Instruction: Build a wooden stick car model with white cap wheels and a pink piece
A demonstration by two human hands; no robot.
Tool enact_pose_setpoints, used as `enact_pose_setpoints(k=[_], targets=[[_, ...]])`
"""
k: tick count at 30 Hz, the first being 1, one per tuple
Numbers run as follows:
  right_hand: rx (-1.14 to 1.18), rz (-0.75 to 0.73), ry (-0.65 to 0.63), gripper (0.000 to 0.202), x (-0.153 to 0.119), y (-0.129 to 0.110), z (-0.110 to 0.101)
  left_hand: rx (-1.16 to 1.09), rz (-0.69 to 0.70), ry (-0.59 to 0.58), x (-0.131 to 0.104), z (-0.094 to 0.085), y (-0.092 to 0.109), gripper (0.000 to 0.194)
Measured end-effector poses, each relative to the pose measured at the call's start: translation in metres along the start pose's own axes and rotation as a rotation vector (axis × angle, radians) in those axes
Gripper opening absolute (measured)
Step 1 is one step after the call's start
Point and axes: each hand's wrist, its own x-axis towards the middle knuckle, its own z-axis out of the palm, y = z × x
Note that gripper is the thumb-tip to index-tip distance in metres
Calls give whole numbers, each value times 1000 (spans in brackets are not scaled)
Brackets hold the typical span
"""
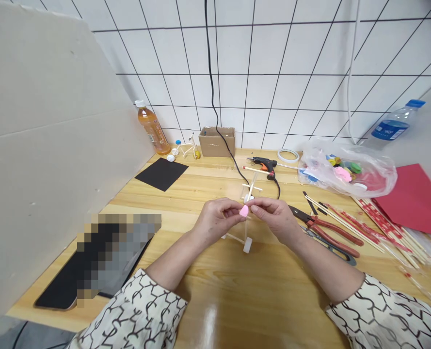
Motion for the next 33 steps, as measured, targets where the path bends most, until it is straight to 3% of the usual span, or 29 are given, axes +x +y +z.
enact_pose_setpoints(k=[33], targets=[[54, 16, -4, 19, -1, -2, -1, 8, 9, 13, 0, 0, 1, 16]])
